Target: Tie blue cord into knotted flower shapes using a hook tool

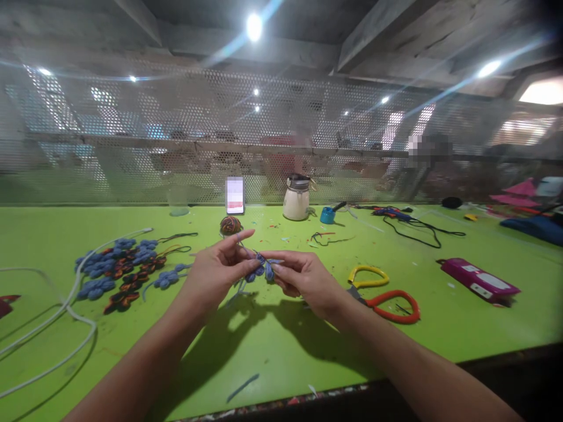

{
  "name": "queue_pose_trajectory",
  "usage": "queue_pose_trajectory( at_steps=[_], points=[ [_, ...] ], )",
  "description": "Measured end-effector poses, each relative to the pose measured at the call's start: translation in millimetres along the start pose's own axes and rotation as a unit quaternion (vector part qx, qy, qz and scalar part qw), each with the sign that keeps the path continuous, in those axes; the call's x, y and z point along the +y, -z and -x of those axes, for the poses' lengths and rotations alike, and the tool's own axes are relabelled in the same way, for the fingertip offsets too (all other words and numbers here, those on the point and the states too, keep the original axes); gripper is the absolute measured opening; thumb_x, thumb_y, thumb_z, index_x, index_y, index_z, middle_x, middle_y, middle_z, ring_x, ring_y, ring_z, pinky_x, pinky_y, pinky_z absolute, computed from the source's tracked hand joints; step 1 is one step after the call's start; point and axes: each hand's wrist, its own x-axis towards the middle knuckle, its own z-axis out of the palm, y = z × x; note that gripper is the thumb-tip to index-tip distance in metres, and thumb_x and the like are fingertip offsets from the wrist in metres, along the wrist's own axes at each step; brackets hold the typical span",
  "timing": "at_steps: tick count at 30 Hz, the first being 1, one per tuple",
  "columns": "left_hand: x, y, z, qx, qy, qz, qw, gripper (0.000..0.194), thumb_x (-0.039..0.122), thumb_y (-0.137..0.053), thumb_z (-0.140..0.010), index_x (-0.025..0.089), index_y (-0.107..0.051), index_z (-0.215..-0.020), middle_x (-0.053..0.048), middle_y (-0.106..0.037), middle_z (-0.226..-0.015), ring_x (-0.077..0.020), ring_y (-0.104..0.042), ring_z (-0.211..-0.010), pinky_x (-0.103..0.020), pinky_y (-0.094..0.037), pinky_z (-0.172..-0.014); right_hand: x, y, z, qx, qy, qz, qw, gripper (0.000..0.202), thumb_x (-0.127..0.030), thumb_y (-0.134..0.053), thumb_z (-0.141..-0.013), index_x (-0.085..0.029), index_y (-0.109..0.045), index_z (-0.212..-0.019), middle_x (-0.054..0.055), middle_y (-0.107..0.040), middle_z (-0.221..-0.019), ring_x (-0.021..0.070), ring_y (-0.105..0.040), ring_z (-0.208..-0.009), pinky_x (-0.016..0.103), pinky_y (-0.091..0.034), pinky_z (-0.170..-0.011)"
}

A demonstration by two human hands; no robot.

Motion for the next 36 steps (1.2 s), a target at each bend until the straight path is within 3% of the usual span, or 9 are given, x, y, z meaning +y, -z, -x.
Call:
queue_pose_trajectory(
  at_steps=[7, 13, 16, 18, 22, 24, 28, 32, 36],
  points=[
    [10.6, -2.7, 6.6, -0.014, 0.001, -0.074, 0.997, 0.070, 0.021, -0.078, -0.062, 0.015, -0.056, -0.128, 0.002, -0.063, -0.070, -0.0130, -0.058, -0.070, -0.028, -0.048, -0.070, 0.2, 3.1, 0.4, -0.004, -0.012, -0.025, 1.000, 0.038, -0.029, -0.067, -0.074, -0.017, -0.070, -0.110, -0.005, -0.043, -0.054, 0.0060, -0.028, -0.047, 0.022, -0.017, -0.044],
    [8.1, 0.7, 4.0, -0.042, 0.017, -0.112, 0.993, 0.070, 0.021, -0.076, -0.062, 0.017, -0.055, -0.129, 0.003, -0.058, -0.066, -0.0128, -0.054, -0.062, -0.027, -0.044, -0.061, -1.9, 6.3, -0.7, -0.032, 0.031, 0.047, 0.998, 0.029, -0.023, -0.065, -0.075, -0.015, -0.073, -0.102, -0.007, -0.039, -0.047, 0.0061, -0.028, -0.045, 0.023, -0.019, -0.045],
    [3.8, 0.8, 3.5, -0.068, 0.014, -0.167, 0.983, 0.068, 0.021, -0.073, -0.065, 0.018, -0.055, -0.130, 0.002, -0.059, -0.062, -0.0136, -0.052, -0.058, -0.027, -0.041, -0.057, 0.9, 5.8, -3.2, -0.028, 0.020, 0.064, 0.997, 0.025, -0.021, -0.065, -0.075, -0.013, -0.073, -0.097, -0.007, -0.041, -0.046, 0.0060, -0.030, -0.045, 0.022, -0.019, -0.045],
    [1.1, -1.7, 6.4, -0.051, -0.023, -0.233, 0.971, 0.061, 0.019, -0.069, -0.069, 0.019, -0.057, -0.129, 0.000, -0.063, -0.064, -0.0150, -0.053, -0.059, -0.029, -0.042, -0.060, 4.3, 3.6, -4.7, -0.005, -0.015, 0.047, 0.999, 0.025, -0.022, -0.066, -0.075, -0.012, -0.072, -0.097, -0.007, -0.043, -0.046, 0.0059, -0.032, -0.044, 0.022, -0.020, -0.044],
    [-3.7, -9.0, 14.8, 0.040, -0.167, -0.334, 0.927, 0.043, 0.018, -0.064, -0.075, 0.027, -0.066, -0.118, -0.003, -0.070, -0.077, -0.0182, -0.058, -0.072, -0.033, -0.043, -0.077, 11.1, -4.7, -6.0, 0.023, -0.055, -0.061, 0.996, 0.029, -0.027, -0.068, -0.075, -0.012, -0.067, -0.100, -0.006, -0.049, -0.050, 0.0047, -0.033, -0.040, 0.021, -0.022, -0.043],
    [-3.9, -11.1, 15.8, 0.069, -0.168, -0.300, 0.937, 0.045, 0.021, -0.067, -0.075, 0.028, -0.065, -0.120, -0.003, -0.071, -0.080, -0.0187, -0.059, -0.075, -0.033, -0.044, -0.079, 13.1, -9.0, -5.6, 0.020, -0.029, -0.120, 0.992, 0.030, -0.030, -0.069, -0.074, -0.013, -0.064, -0.099, -0.006, -0.051, -0.051, 0.0040, -0.033, -0.039, 0.021, -0.025, -0.044],
    [3.3, -9.6, 10.2, 0.032, -0.013, -0.072, 0.997, 0.068, 0.025, -0.078, -0.066, 0.021, -0.056, -0.129, -0.002, -0.071, -0.075, -0.0161, -0.061, -0.070, -0.031, -0.048, -0.074, 12.7, -11.4, -3.4, 0.031, 0.036, -0.134, 0.990, 0.031, -0.034, -0.070, -0.075, -0.015, -0.060, -0.096, -0.005, -0.052, -0.052, 0.0045, -0.034, -0.040, 0.021, -0.026, -0.043],
    [13.7, -4.5, 6.5, -0.003, 0.066, 0.041, 0.997, 0.072, 0.019, -0.083, -0.058, 0.013, -0.058, -0.125, -0.001, -0.070, -0.068, -0.0130, -0.061, -0.066, -0.026, -0.048, -0.070, 8.2, -1.1, -1.9, 0.030, 0.118, 0.024, 0.992, 0.029, -0.035, -0.066, -0.079, -0.015, -0.062, -0.099, -0.005, -0.048, -0.053, 0.0069, -0.039, -0.045, 0.021, -0.029, -0.042],
    [18.9, 0.6, 7.9, -0.008, 0.075, 0.054, 0.996, 0.074, 0.015, -0.084, -0.056, 0.013, -0.058, -0.126, 0.000, -0.068, -0.066, -0.0114, -0.059, -0.062, -0.025, -0.046, -0.065, 1.3, 14.2, -1.8, 0.033, 0.223, 0.226, 0.948, 0.022, -0.027, -0.059, -0.084, -0.015, -0.066, -0.102, 0.000, -0.060, -0.064, 0.0099, -0.053, -0.055, 0.024, -0.043, -0.052]
  ],
)
